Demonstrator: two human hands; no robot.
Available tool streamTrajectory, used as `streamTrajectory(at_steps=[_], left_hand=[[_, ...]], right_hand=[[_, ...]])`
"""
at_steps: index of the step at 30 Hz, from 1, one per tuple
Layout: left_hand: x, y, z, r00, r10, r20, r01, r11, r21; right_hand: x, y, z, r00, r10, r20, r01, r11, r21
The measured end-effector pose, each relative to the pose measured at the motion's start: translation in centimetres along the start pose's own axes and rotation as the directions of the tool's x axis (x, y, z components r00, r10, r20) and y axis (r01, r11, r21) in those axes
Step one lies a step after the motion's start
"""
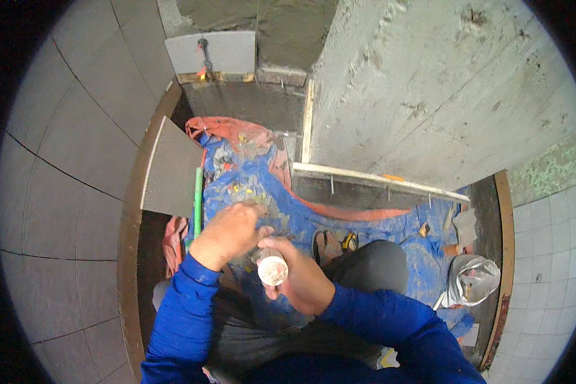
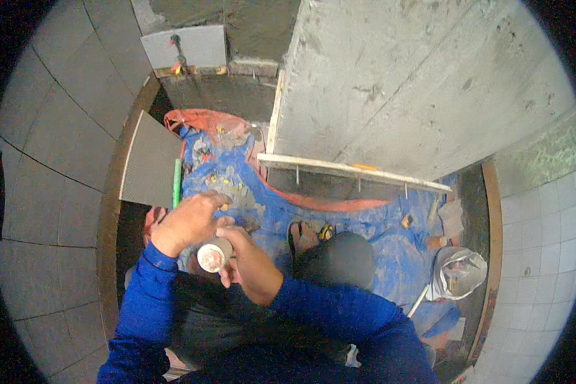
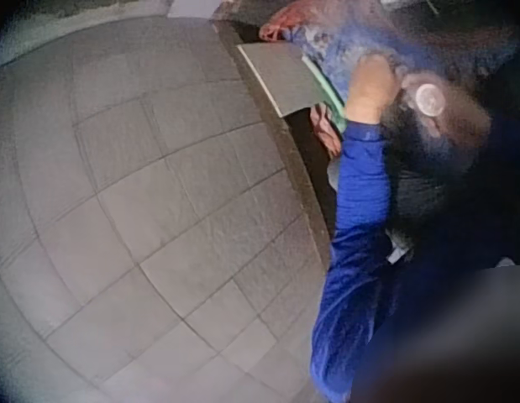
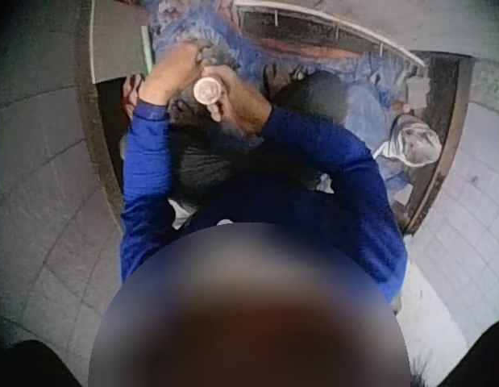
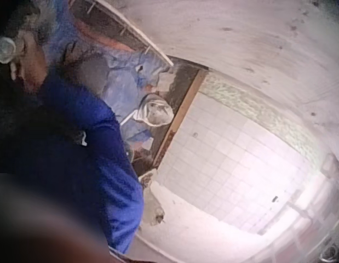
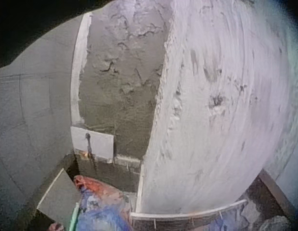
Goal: The person hammers nails into a wooden frame placed on the floor using a claw hammer. They repeatedly pick up nails, position them on the frame, and strike them with the hammer to secure the frame.
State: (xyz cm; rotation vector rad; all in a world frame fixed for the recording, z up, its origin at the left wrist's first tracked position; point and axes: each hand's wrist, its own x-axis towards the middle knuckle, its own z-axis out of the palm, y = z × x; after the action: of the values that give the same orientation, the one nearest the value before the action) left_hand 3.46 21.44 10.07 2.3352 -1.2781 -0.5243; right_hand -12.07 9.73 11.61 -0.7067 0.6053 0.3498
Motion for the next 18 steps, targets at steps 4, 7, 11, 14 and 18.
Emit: streamTrajectory(at_steps=[4, 7, 11, 14, 18], left_hand=[[-0.1, -0.5, 0.2, 1.000, -0.014, 0.011, 0.013, 0.999, 0.037], [-0.2, -0.3, -0.1, 0.999, -0.028, 0.030, 0.027, 0.999, 0.029], [-0.7, -0.1, -0.4, 0.994, -0.086, 0.069, 0.088, 0.996, -0.021], [-0.8, -0.4, -0.6, 0.991, -0.107, 0.081, 0.108, 0.994, 0.000], [-1.0, -0.7, -0.5, 0.992, -0.103, 0.070, 0.101, 0.995, 0.024]], right_hand=[[0.0, 0.2, 0.7, 0.995, -0.101, -0.015, 0.101, 0.993, 0.055], [-0.4, 0.5, 1.0, 0.991, -0.094, -0.093, 0.095, 0.995, 0.006], [-0.8, 0.8, 1.1, 0.991, -0.114, -0.072, 0.114, 0.993, 0.002], [-0.9, 1.0, 1.2, 0.986, -0.140, -0.085, 0.145, 0.988, 0.045], [-1.0, 1.3, 1.4, 0.985, -0.154, -0.082, 0.158, 0.986, 0.047]])
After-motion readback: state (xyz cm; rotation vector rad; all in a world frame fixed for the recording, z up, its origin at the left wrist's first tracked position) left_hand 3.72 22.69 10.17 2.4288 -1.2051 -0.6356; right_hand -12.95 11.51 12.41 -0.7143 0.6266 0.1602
